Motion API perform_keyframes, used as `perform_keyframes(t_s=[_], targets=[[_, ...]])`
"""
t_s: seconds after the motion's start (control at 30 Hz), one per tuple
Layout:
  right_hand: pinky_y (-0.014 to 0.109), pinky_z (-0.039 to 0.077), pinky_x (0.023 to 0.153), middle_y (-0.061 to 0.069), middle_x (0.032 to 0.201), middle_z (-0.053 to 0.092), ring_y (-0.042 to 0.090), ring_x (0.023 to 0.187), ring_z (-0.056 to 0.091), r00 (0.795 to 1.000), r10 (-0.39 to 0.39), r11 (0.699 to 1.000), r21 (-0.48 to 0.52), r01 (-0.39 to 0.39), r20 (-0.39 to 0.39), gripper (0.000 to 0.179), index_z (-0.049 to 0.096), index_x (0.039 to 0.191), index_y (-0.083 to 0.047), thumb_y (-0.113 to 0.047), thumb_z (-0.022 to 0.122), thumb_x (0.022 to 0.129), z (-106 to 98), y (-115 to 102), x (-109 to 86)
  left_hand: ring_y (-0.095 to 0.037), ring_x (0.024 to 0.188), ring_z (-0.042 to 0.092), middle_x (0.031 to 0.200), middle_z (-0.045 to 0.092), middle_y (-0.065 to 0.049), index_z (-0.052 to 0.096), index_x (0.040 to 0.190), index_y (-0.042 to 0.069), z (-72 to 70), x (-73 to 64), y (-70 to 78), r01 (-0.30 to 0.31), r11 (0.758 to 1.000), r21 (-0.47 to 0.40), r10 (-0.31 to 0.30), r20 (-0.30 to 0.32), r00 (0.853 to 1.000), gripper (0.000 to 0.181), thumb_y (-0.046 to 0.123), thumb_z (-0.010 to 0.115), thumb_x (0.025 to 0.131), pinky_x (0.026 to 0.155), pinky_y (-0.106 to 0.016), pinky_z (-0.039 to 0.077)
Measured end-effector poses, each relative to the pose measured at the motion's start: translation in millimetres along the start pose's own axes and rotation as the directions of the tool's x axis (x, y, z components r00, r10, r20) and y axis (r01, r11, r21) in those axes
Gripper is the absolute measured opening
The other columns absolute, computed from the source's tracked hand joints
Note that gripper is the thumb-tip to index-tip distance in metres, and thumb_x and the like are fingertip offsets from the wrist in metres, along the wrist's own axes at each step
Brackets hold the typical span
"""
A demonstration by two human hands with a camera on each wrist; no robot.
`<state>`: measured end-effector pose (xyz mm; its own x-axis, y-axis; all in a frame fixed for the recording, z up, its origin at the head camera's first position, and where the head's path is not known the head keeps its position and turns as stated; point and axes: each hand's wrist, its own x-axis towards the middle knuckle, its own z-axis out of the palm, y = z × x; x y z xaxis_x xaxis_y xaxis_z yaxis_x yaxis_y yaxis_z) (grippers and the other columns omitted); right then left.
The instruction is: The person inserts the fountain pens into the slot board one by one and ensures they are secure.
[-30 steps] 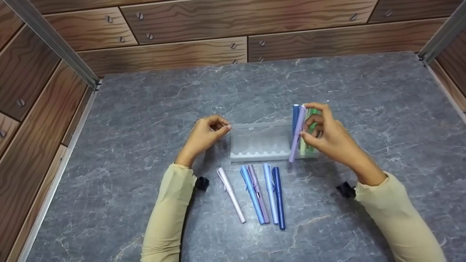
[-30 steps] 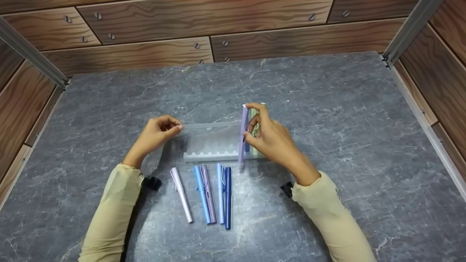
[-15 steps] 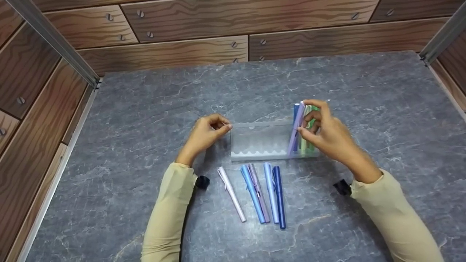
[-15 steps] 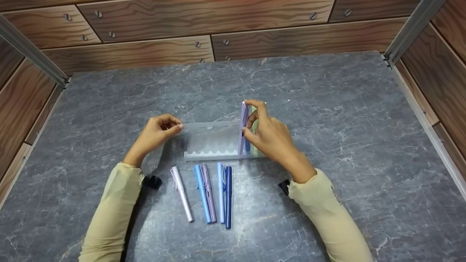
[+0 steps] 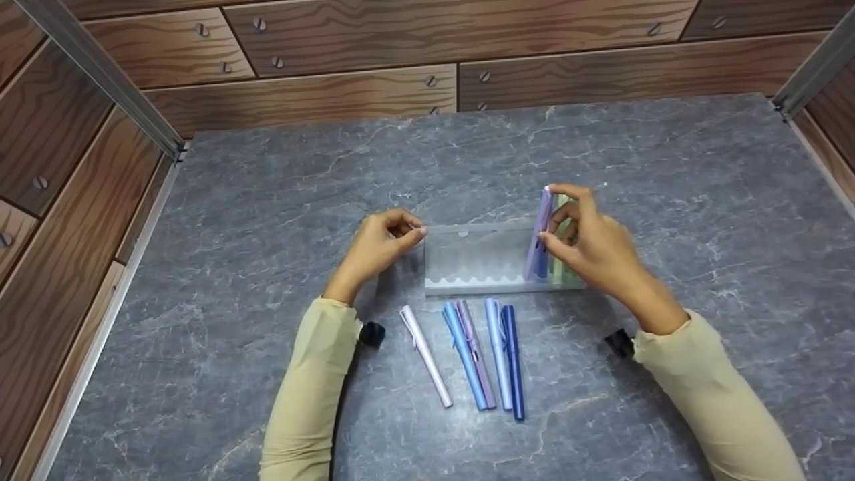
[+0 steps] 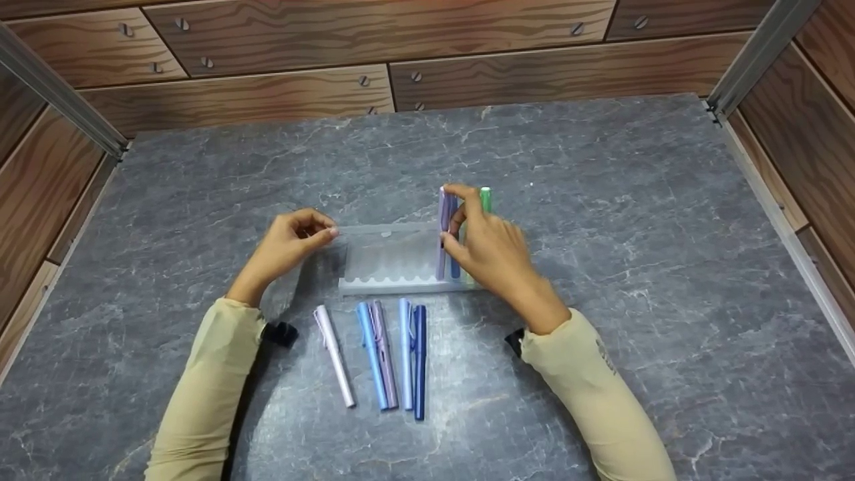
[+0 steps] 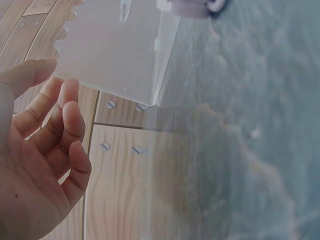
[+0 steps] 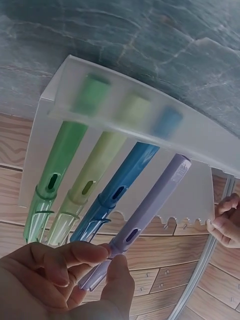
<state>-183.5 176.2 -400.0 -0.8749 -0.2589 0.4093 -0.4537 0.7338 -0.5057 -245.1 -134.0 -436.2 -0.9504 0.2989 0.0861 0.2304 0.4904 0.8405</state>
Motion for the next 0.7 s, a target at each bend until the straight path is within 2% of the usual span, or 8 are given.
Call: perform_keyframes(t_s=[0.13,0.27,0.5,0.7], targets=[[0.019,0.034,0.049,0.005,0.085,0.067,0.012,0.059,0.055,1.000,0.001,1.000,-0.009,-0.001,0.003,0.061,0.036,0.136,-0.011,-0.005,0.070,0.086,3,1,0.3,-0.011,0.071,0.055,0.079,0.066,-0.003,0.071,0.095,0.006,-0.2,0.1,0.3,0.007,1.000,0.005,-0.007,0.000,1.000,0.018,0.022,0.070,0.088,0.066,-0.023,0.045],[0.020,0.035,0.049,0.006,0.085,0.067,0.012,0.058,0.054,1.000,-0.030,0.999,-0.030,0.030,-0.002,0.060,0.036,0.134,-0.009,-0.004,0.071,0.085,7,2,0.9,-0.011,0.071,0.055,0.078,0.066,-0.003,0.071,0.095,0.006,-0.1,-0.5,0.5,0.008,1.000,0.007,-0.008,-0.003,1.000,0.017,0.022,0.070,0.088,0.066,-0.023,0.045],[0.022,0.031,0.047,0.003,0.083,0.065,0.004,0.054,0.042,0.999,-0.049,0.996,-0.075,0.048,0.000,0.059,0.037,0.132,-0.010,-0.005,0.071,0.084,13,3,0.2,-0.011,0.071,0.055,0.079,0.066,-0.003,0.071,0.094,0.006,0.3,-0.7,-0.1,0.005,1.000,0.002,-0.005,-0.004,1.000,0.016,0.021,0.071,0.088,0.067,-0.024,0.045],[0.022,0.030,0.046,0.002,0.083,0.065,0.003,0.052,0.036,0.998,-0.057,0.993,-0.102,0.057,0.005,0.058,0.038,0.132,-0.011,-0.006,0.070,0.084,15,1,-0.7,-0.010,0.071,0.055,0.078,0.066,-0.002,0.071,0.094,0.007,0.4,-0.7,-0.6,0.009,1.000,-0.007,-0.009,0.000,1.000,0.016,0.022,0.070,0.088,0.066,-0.023,0.045]])
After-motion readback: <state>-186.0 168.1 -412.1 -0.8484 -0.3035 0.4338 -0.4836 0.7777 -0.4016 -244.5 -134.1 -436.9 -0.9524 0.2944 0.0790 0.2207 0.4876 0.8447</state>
